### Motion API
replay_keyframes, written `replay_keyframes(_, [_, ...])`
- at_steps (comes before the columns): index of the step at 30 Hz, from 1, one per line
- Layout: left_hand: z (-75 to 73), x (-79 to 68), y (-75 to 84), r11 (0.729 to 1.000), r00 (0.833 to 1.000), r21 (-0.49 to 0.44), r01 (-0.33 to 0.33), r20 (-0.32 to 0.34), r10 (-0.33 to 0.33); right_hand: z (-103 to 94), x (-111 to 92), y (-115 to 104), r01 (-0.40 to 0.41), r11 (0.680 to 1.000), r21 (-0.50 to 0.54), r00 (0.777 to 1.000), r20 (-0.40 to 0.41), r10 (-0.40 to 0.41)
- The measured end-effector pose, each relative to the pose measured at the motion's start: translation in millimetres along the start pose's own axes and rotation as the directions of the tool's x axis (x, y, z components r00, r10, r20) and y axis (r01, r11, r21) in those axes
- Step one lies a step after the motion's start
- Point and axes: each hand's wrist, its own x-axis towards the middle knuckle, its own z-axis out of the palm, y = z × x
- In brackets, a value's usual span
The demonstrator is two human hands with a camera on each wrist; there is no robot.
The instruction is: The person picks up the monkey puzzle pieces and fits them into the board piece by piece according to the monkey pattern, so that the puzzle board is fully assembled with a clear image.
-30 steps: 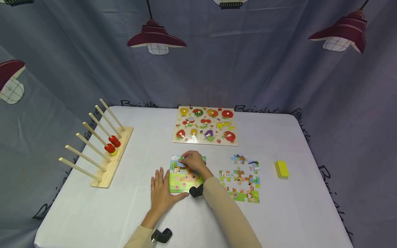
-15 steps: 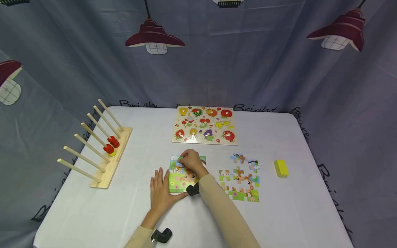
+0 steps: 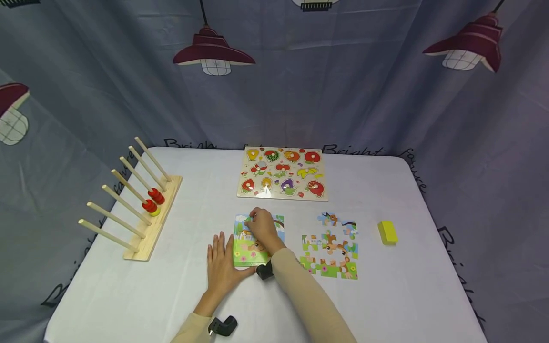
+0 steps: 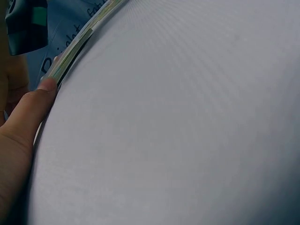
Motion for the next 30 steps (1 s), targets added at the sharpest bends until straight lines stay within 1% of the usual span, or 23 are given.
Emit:
replay_keyframes(5, [-0.3,-0.7,0.3,1.0,1.0,-0.004,-0.003,-0.008,0.003,3.3,-3,2,0.019,0.999,-0.04,0.999,-0.029,-0.021])
replay_keyframes(10, [-0.2,-2.0,0.1,1.0,1.0,0.007,-0.009,-0.03,0.009,10.2,-7,7,0.045,0.998,-0.033,0.994,-0.098,-0.048])
replay_keyframes(14, [0.0,-1.4,0.0,1.0,1.0,0.008,-0.004,-0.025,0.004,13.7,-8,12,0.042,0.998,0.036,0.988,-0.15,-0.036])
replay_keyframes(18, [-0.2,-0.3,-0.4,1.0,1.0,0.014,0.004,-0.01,-0.004,13.6,-7,16,0.032,0.99,0.137,0.986,-0.169,-0.009])
replay_keyframes(20, [-0.2,0.1,-0.6,1.0,1.0,0.02,0.01,-0.006,-0.01,12.9,-8,16,0.032,0.988,0.153,0.986,-0.168,-0.006])
replay_keyframes(21, [-0.1,0.2,-0.6,1.0,1.0,0.022,0.011,-0.006,-0.011,12.6,-9,16,0.039,0.989,0.144,0.986,-0.164,-0.015])
replay_keyframes(23, [0.1,0.2,-0.5,1.0,1.0,0.015,0.01,-0.008,-0.01,12.7,-13,16,0.074,0.995,0.074,0.987,-0.149,-0.062])
replay_keyframes(25, [0.3,0.2,-0.2,1.0,1.0,0.01,0.008,-0.009,-0.008,13.6,-20,15,0.135,0.99,-0.039,0.981,-0.136,-0.139])
replay_keyframes(26, [0.3,0.2,0.1,1.0,1.0,0.011,0.006,-0.009,-0.006,14.5,-24,14,0.17,0.98,-0.105,0.975,-0.126,-0.182])
replay_keyframes(28, [0.4,0.3,0.4,1.0,1.0,0.018,0.004,-0.006,-0.003,17.6,-32,12,0.222,0.949,-0.225,0.962,-0.111,-0.251])
replay_keyframes(30, [0.2,0.4,0.5,1.0,1.0,0.029,0.002,-0.001,-0.002,20.3,-40,10,0.258,0.918,-0.302,0.949,-0.1,-0.299])
